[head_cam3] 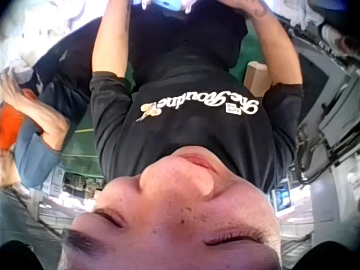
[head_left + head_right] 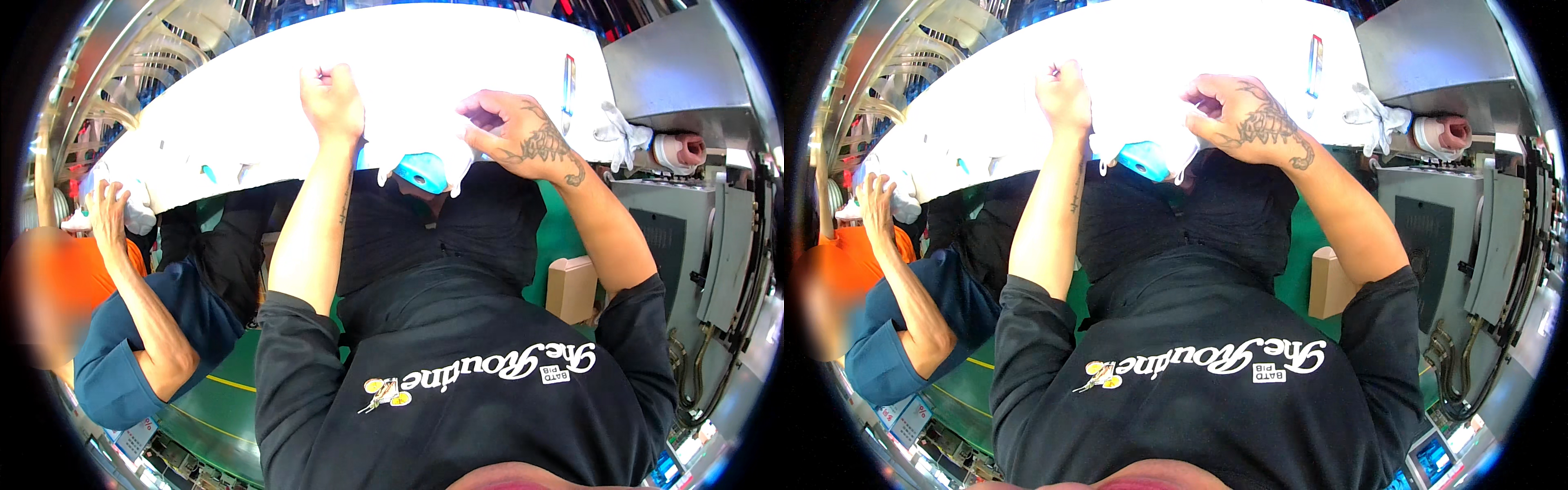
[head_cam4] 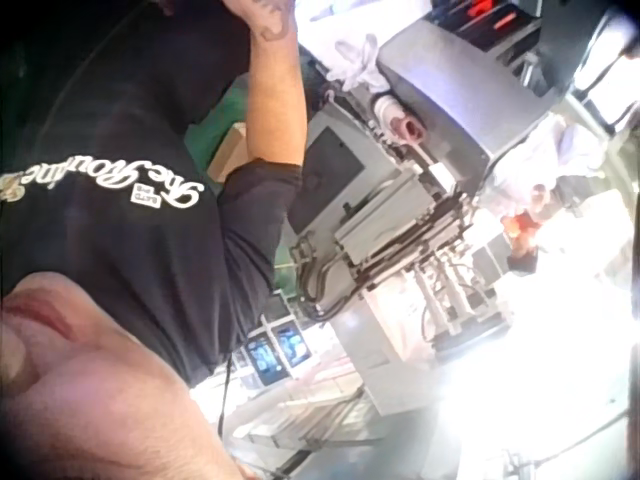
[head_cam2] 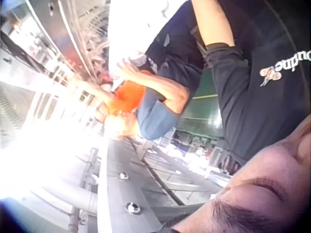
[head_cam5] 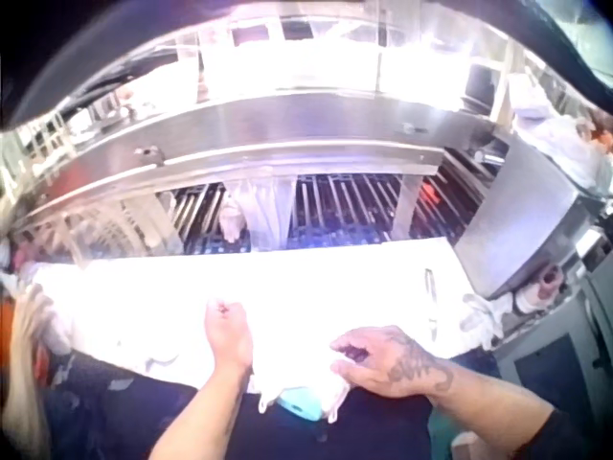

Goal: The person trims excess material from white shoes using a small knife. They hold the shoe in one hand and carefully scrape the edges and seams with the blade in the other hand, removing small bits of material. The person repeats this process on multiple shoes at a workstation.

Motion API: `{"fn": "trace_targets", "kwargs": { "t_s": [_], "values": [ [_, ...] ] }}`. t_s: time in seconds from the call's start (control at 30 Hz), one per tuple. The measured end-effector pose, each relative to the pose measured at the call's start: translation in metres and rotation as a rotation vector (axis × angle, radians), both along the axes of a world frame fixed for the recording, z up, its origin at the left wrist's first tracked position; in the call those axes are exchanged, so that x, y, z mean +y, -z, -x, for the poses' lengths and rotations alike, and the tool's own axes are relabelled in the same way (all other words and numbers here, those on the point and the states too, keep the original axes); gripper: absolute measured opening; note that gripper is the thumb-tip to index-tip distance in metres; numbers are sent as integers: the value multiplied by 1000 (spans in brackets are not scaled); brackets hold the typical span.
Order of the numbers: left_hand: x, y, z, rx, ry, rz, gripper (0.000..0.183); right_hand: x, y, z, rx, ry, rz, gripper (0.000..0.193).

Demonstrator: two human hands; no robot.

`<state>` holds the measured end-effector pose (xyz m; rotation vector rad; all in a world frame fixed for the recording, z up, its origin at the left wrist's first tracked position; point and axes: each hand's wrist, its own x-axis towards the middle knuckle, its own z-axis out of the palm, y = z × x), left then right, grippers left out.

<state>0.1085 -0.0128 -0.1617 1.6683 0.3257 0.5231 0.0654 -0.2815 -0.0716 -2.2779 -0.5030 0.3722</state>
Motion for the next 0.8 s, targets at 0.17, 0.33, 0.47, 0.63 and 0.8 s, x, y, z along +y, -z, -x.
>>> {"fn": "trace_targets", "kwargs": {
  "t_s": [0.17,0.33,0.47,0.63,0.8],
  "values": [
    [-2,0,0,9,11,96,18,1,-15,-8,110,-22,23,39],
    [-1,3,1,11,25,59,17,4,-19,-13,91,-69,32,36],
    [-1,5,3,17,28,97,16,21,-11,-31,99,-24,4,38],
    [-4,18,5,53,-2,49,25,59,6,-45,404,50,-29,39],
    [-11,1,7,-3,-9,37,29,61,18,-42,316,72,-60,44]
  ]
}}
